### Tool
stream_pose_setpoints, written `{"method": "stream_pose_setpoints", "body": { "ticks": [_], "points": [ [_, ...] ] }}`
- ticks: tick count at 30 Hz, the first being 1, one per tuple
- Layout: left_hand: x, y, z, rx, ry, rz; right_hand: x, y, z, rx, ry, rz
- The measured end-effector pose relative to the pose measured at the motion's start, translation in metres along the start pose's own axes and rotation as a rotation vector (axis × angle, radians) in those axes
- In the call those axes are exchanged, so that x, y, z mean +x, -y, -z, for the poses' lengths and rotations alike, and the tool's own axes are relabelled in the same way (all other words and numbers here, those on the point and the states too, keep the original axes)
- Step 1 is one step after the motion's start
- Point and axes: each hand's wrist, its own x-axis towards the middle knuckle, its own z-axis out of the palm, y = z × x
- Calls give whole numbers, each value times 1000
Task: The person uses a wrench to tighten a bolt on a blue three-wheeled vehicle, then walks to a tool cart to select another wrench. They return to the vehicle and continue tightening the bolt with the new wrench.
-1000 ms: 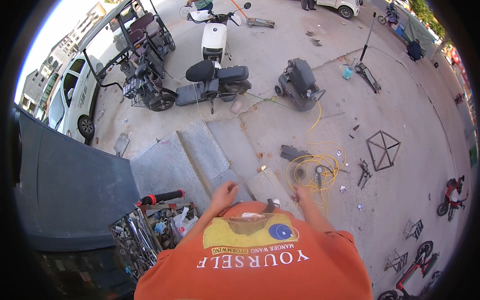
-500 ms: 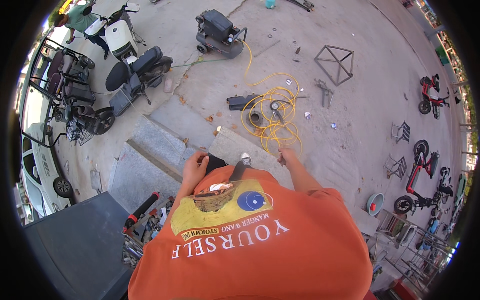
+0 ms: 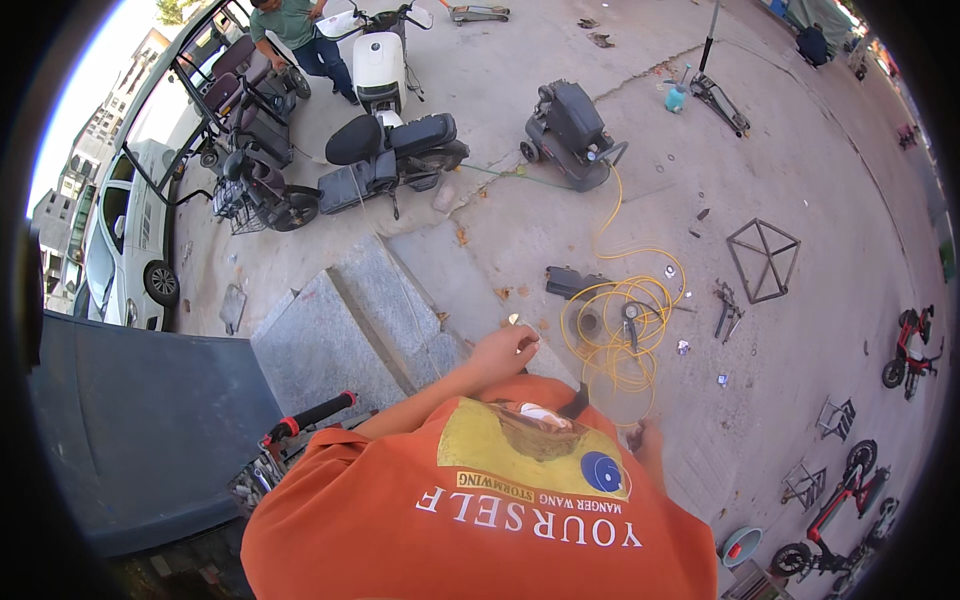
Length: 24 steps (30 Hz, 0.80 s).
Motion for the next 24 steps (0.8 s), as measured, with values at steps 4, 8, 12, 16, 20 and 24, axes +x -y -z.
{"method": "stream_pose_setpoints", "body": {
  "ticks": [4,8,12,16,20,24],
  "points": [
    [11,20,22,-30,-57,44,5,7,-4,-365,-93,106],
    [13,57,46,-12,2,213,-45,46,-71,-216,-81,34],
    [18,70,62,-9,-28,223,-14,56,-100,-116,-61,29],
    [30,69,78,-45,-108,134,-9,65,-135,-155,-4,32],
    [41,67,90,-63,-51,183,-8,67,-152,-196,9,20],
    [39,77,94,-59,-17,204,-18,62,-157,-179,6,11]
  ]
}}
